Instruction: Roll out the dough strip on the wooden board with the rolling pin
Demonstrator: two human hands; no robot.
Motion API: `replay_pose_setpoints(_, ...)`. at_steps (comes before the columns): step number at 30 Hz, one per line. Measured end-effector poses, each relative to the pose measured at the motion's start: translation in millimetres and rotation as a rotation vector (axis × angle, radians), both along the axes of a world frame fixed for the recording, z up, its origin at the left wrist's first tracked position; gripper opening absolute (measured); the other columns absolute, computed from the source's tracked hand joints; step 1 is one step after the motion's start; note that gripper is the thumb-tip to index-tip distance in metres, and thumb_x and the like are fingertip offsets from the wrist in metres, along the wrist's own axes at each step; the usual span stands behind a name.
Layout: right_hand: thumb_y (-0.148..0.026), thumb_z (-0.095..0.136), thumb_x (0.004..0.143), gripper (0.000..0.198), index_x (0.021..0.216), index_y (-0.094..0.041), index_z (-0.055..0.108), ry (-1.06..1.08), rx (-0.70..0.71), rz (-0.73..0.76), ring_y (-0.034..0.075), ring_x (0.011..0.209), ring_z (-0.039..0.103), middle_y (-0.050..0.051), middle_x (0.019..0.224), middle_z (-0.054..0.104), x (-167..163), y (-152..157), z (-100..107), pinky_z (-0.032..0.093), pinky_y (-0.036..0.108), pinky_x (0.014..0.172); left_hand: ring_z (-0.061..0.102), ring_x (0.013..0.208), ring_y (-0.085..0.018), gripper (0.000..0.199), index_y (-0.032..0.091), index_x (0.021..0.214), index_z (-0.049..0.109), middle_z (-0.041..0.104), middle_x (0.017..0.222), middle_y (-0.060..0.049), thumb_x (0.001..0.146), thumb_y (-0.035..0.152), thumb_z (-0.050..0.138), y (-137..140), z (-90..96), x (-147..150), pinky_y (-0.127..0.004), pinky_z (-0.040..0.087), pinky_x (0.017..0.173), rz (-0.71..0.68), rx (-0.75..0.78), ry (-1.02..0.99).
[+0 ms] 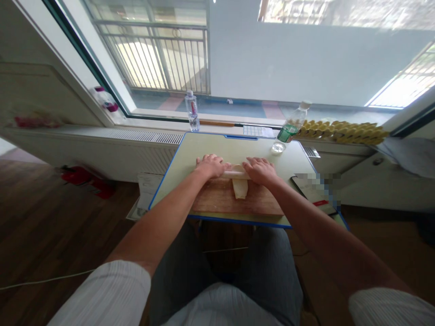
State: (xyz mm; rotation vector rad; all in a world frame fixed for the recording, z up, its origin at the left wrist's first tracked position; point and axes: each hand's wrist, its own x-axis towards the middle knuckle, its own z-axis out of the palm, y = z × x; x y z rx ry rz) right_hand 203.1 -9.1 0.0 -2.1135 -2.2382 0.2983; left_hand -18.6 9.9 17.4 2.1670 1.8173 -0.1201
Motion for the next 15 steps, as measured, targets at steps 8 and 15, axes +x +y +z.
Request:
replay_pose_setpoints(8, -0.056, 0.026, 0.112, 0.065, 0.165, -0.027, 0.049, 0.017, 0.049, 0.003, 0.036, 0.153, 0.045, 0.009, 0.171, 0.049, 1.3, -7.2, -2.9, 0.038, 0.064, 0.124, 0.035, 0.161, -0.044, 0.084, 0.032, 0.158, 0.057, 0.039, 0.177, -0.016, 0.099, 0.082, 0.022, 12.2, 2.3, 5.3, -0.074, 0.025, 0.127, 0.109, -0.025, -0.025)
replay_pose_setpoints(15, -0.057, 0.027, 0.112, 0.066, 0.164, -0.025, 0.051, -0.019, 0.072, -0.018, 0.036, 0.151, 0.047, 0.012, 0.169, 0.052, -1.9, -11.2, -1.2, 0.039, 0.059, 0.123, 0.036, 0.161, -0.042, 0.073, 0.034, 0.159, 0.056, 0.043, 0.175, -0.014, 0.104, 0.071, 0.025, -3.3, -2.6, 4.7, -0.074, 0.02, 0.129, 0.035, 0.029, 0.001)
